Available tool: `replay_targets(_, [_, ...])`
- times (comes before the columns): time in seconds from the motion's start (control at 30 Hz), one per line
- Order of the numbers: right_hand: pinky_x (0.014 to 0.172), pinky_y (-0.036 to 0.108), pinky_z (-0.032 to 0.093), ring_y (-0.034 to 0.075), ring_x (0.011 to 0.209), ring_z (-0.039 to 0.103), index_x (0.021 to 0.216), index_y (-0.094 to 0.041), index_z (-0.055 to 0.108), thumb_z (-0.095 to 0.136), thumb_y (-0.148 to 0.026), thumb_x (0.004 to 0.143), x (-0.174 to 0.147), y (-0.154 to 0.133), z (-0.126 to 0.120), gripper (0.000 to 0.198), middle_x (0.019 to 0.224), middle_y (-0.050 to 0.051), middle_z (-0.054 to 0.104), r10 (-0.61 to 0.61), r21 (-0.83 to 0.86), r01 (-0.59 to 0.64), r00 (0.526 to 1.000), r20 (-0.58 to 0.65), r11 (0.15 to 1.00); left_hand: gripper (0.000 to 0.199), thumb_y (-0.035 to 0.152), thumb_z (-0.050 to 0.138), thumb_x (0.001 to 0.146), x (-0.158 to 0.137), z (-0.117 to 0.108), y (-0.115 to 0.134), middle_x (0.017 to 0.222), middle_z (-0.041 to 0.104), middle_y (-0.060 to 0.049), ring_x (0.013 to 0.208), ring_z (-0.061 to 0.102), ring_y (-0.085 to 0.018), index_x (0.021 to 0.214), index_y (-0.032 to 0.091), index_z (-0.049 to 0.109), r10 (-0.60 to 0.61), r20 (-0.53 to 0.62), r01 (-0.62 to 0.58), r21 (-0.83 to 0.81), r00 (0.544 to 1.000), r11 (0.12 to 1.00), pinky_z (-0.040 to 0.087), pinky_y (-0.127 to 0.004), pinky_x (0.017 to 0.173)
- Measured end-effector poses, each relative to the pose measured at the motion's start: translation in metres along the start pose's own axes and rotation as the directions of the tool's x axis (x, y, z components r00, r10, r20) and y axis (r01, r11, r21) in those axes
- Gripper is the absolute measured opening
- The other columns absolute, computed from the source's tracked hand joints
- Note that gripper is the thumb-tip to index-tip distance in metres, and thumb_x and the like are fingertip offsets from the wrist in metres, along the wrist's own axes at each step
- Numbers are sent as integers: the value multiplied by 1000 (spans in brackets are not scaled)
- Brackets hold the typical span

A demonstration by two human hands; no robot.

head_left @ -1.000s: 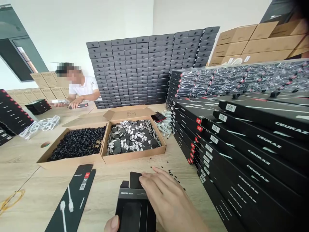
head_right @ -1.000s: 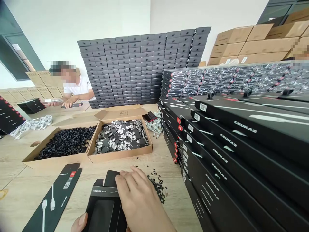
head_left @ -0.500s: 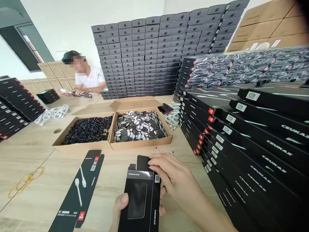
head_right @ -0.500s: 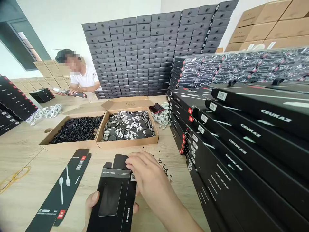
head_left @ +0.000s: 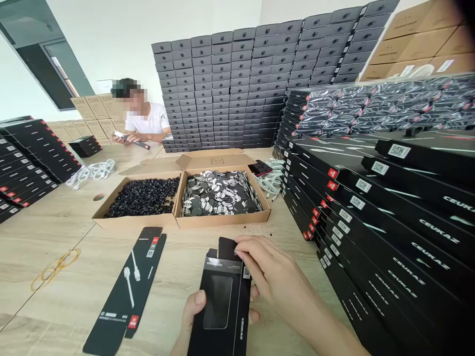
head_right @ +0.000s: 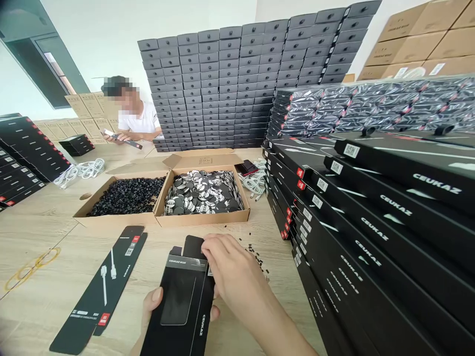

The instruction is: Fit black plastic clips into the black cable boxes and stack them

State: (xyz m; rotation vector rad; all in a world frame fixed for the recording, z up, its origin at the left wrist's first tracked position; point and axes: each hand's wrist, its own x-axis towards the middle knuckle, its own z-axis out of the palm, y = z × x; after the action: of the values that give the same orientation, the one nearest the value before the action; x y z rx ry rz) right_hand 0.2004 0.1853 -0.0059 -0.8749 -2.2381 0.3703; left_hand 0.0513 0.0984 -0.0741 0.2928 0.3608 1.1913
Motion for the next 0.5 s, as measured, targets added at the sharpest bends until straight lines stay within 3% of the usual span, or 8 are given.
replay_targets(0.13, [69,28,54,17,85,67,90,-23,54,33,-15,99,2,3,-8,24,97,5,67,138,22,-141,986,93,990,61,58,65,75,13,7,2,116,70,-16,106,63,-24,113,10,69,101,69,-92,-125,992,988,50,-34,90])
replay_targets(0.2, [64,30,50,19,77,66,85,-23,52,34,-16,98,3,8,-13,23,88,4,66,243,-109,-228,958,154,968,72,61,65,72,16,8,6,123,67,-18,107,63,-24,119,7,66,102,96,-85,-163,990,983,50,-35,92])
replay_targets(0.3, [56,30,41,22,66,63,75,-22,51,41,-13,94,3,22,-16,23,74,3,66,427,-350,-325,862,273,879,83,69,60,71,14,7,14,135,59,-18,114,60,-31,127,8,60,59,81,-49,-128,995,991,51,-42,90])
replay_targets(0.37, [54,28,37,21,64,63,73,-21,54,44,-5,86,3,30,-15,24,73,3,68,495,-403,-349,795,350,846,83,73,55,72,12,6,17,142,53,-17,120,55,-34,130,13,58,32,68,-25,-91,997,996,52,-44,85])
replay_targets(0.43, [57,29,40,22,70,65,73,-21,58,44,0,80,3,33,-14,26,77,4,69,487,-407,-344,809,330,846,84,74,53,73,11,6,17,145,51,-16,122,54,-34,131,13,58,26,69,-20,-78,997,997,52,-44,86])
replay_targets(0.5, [66,33,45,24,80,66,79,-21,62,44,-4,83,3,28,-14,26,84,5,70,407,-362,-314,888,216,878,79,71,52,76,11,7,16,144,52,-15,123,53,-34,129,14,60,31,74,-26,-71,997,997,52,-46,86])
